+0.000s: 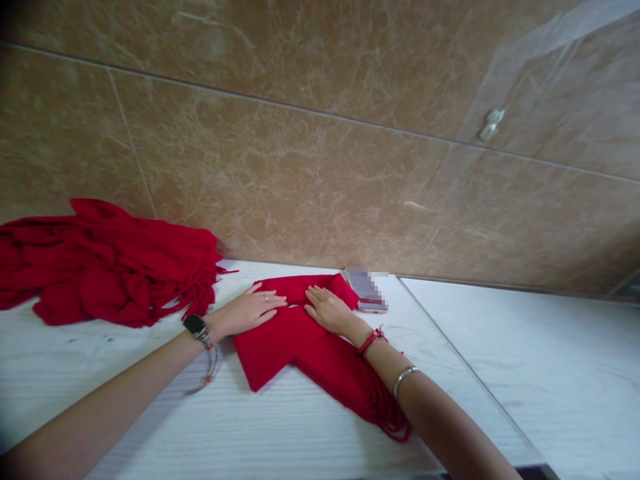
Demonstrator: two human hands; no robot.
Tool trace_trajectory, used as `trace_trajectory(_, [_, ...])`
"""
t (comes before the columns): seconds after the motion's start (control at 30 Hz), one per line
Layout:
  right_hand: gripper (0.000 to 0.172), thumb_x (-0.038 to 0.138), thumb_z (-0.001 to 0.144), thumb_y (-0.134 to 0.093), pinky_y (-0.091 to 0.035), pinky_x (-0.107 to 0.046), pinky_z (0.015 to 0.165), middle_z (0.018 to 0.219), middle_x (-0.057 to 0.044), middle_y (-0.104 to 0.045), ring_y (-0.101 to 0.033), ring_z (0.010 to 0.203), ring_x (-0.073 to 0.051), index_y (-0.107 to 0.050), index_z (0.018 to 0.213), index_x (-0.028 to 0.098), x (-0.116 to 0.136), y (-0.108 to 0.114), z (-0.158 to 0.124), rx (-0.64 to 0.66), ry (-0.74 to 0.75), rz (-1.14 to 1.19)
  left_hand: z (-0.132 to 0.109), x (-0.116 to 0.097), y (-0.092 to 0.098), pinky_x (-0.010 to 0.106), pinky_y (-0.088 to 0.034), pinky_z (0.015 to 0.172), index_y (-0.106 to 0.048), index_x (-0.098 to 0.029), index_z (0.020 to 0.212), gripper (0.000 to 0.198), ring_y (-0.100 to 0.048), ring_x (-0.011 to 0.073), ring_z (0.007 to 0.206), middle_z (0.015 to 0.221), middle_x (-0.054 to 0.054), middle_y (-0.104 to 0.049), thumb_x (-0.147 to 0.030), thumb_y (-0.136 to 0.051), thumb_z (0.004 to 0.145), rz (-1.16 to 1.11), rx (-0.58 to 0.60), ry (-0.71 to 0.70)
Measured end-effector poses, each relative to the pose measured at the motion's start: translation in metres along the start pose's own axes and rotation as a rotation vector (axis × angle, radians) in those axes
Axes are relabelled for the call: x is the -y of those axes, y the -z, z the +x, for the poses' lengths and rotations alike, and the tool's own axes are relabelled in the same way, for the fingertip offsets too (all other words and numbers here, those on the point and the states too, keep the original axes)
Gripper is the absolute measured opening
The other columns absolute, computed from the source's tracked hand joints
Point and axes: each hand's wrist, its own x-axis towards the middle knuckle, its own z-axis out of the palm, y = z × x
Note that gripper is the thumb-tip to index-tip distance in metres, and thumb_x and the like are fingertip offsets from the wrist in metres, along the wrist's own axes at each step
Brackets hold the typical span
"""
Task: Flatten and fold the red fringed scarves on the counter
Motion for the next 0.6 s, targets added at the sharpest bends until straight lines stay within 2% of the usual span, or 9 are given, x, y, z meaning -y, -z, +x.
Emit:
trace_trajectory(0.13, [0.043, 0.027, 0.090, -0.036, -0.035, -0.042, 0.101, 0.129, -0.020, -0.045, -0.039, 0.123, -0.026, -0.046, 0.125, 0.004, 0.000, 0.002, -0.001, 0.013, -0.002, 0.002, 0.005, -0.005, 0.009, 0.042, -0.021, 0.100, -0.044, -0.027, 0.125, 0.035, -0.054, 0.0170, 0.101, 0.113, 0.002, -0.060, -0.029, -0.033, 0.092, 0.063, 0.002, 0.006])
trace_trajectory(0.23, [0.041, 0.025, 0.090, -0.034, -0.034, -0.042, 0.102, 0.130, -0.017, -0.046, -0.038, 0.123, -0.024, -0.045, 0.127, 0.009, 0.001, 0.006, -0.001, 0.018, 0.059, 0.012, 0.017, -0.010, 0.014, 0.046, -0.022, 0.098, -0.051, -0.026, 0.120, 0.034, -0.056, 0.0191, 0.095, 0.106, 0.004, -0.062, -0.032, -0.035, 0.091, 0.131, 0.026, -0.014])
trace_trajectory(0.33, [0.039, 0.024, 0.090, -0.034, -0.032, -0.043, 0.102, 0.128, -0.014, -0.049, -0.037, 0.124, -0.024, -0.050, 0.123, 0.011, 0.000, 0.007, -0.001, 0.032, 0.075, 0.045, 0.024, -0.008, 0.012, 0.044, -0.022, 0.100, -0.059, -0.025, 0.110, 0.031, -0.050, 0.0206, 0.108, 0.114, 0.005, -0.059, -0.031, -0.036, 0.090, 0.124, 0.050, -0.086])
trace_trajectory(0.43, [0.037, 0.022, 0.089, -0.035, -0.032, -0.045, 0.102, 0.126, -0.013, -0.051, -0.039, 0.123, -0.023, -0.054, 0.119, 0.011, -0.001, 0.004, -0.001, 0.014, 0.035, 0.114, 0.023, -0.004, 0.008, 0.036, -0.024, 0.101, -0.054, -0.024, 0.116, 0.033, -0.041, 0.0170, 0.121, 0.128, 0.002, -0.051, -0.026, -0.033, 0.091, 0.013, 0.095, -0.124])
trace_trajectory(0.53, [0.036, 0.022, 0.088, -0.037, -0.033, -0.043, 0.102, 0.123, -0.013, -0.053, -0.043, 0.120, -0.022, -0.056, 0.117, 0.011, 0.000, 0.002, -0.003, -0.046, -0.006, 0.177, 0.020, -0.001, 0.005, 0.036, -0.026, 0.101, -0.047, -0.022, 0.123, 0.036, -0.048, 0.0147, 0.115, 0.126, 0.003, -0.053, -0.025, -0.030, 0.092, -0.069, 0.098, -0.088])
trace_trajectory(0.6, [0.036, 0.022, 0.087, -0.037, -0.034, -0.042, 0.102, 0.121, -0.015, -0.054, -0.045, 0.118, -0.022, -0.058, 0.113, 0.010, 0.001, 0.002, -0.004, -0.080, -0.046, 0.197, 0.019, -0.001, 0.005, 0.036, -0.026, 0.102, -0.051, -0.022, 0.119, 0.035, -0.055, 0.0140, 0.106, 0.118, 0.003, -0.059, -0.024, -0.031, 0.091, -0.089, 0.044, -0.063])
